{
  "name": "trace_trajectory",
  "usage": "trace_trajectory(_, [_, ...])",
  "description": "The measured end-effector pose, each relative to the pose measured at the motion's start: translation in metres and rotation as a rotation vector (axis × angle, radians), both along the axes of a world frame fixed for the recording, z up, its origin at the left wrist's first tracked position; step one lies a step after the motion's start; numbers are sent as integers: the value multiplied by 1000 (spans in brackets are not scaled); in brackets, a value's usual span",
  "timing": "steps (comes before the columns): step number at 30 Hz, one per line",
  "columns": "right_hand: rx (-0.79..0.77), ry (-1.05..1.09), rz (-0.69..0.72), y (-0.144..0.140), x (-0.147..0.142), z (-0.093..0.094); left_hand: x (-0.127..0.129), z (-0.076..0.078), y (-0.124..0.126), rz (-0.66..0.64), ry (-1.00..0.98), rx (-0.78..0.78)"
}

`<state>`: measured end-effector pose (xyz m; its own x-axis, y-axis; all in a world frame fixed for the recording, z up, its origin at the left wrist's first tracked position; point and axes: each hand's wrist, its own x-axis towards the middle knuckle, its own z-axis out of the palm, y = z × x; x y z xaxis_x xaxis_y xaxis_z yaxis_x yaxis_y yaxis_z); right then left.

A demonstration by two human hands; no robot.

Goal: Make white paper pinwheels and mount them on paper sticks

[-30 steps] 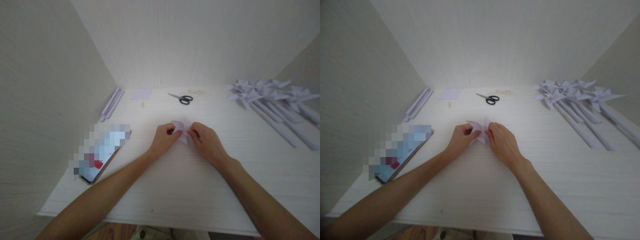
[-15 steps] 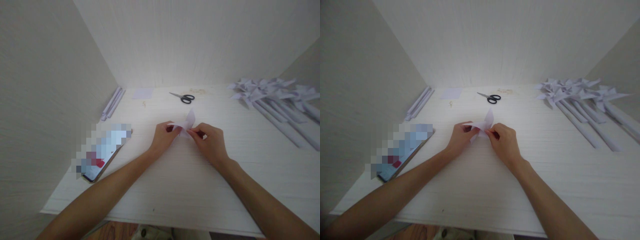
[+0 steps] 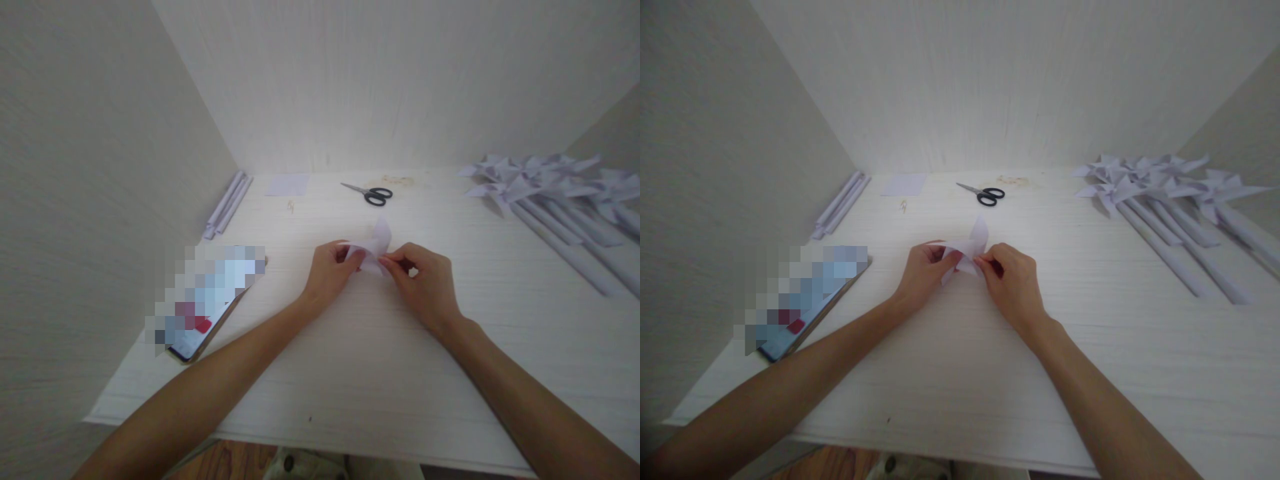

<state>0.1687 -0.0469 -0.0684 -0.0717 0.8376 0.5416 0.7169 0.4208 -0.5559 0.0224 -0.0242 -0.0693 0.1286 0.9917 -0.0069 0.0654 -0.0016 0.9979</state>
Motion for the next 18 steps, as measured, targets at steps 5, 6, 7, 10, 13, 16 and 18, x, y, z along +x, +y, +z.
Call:
trace_trajectory(5, [0,-3,-3,0,0,1,2,-3,2,13,-154,-31])
trace_trajectory(6, [1,-5,-5,0,0,1,2,-4,2,12,-158,-31])
trace_trajectory(7, [0,-8,-5,0,-1,1,2,-4,2,11,-154,-31])
trace_trajectory(10, [-5,-17,0,0,0,2,1,-4,2,17,-133,-25])
trace_trajectory(13, [-4,-33,-6,0,0,2,1,-4,1,41,-109,-17])
trace_trajectory(16, [10,-51,-10,0,0,2,0,-4,0,46,-75,0])
trace_trajectory(18, [23,-95,6,-1,0,2,1,-5,1,49,-42,15])
